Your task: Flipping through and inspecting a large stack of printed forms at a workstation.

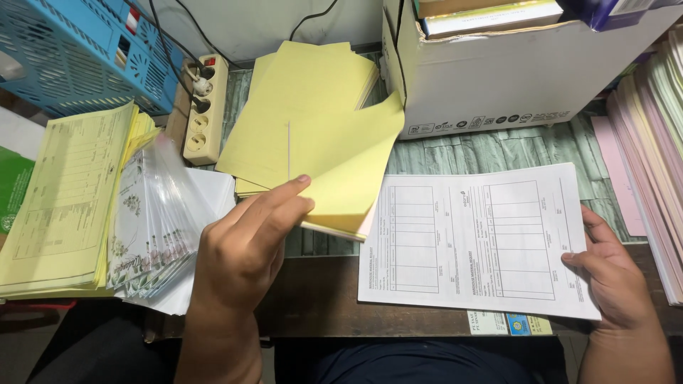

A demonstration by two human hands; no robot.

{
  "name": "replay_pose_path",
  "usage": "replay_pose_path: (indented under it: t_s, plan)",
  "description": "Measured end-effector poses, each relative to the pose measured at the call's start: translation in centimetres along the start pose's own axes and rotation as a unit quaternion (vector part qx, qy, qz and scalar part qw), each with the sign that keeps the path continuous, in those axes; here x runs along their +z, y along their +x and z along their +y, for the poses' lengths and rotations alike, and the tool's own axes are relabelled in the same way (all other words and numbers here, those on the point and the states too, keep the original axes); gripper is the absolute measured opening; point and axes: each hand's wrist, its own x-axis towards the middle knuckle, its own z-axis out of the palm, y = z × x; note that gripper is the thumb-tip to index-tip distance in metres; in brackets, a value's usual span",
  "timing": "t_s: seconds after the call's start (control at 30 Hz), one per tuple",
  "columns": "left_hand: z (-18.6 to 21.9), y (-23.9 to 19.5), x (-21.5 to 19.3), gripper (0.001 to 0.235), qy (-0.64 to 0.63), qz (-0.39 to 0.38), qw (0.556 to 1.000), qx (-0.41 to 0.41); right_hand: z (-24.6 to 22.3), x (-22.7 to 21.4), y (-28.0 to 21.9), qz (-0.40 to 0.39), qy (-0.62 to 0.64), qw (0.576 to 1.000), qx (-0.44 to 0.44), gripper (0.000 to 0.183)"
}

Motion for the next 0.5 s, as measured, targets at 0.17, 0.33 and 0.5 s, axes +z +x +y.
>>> replay_pose_path:
  t_s: [0.17, 0.33, 0.5]
  plan:
    - [1.1, -0.2, -2.8, 0.016, -0.115, 0.007, 0.993, -0.012, -1.0, 0.7, -0.6, 0.008, -0.011, 1.0, 0.008, 0.081]
    - [1.0, -1.1, -2.0, 0.028, -0.291, 0.019, 0.951, -0.099, 1.9, -1.5, 0.8, -0.008, 0.006, 1.0, 0.008, 0.084]
    - [2.1, 1.3, 5.1, 0.027, -0.592, 0.058, 0.745, -0.302, 5.7, -3.8, 1.9, 0.135, -0.015, 0.991, 0.008, 0.022]
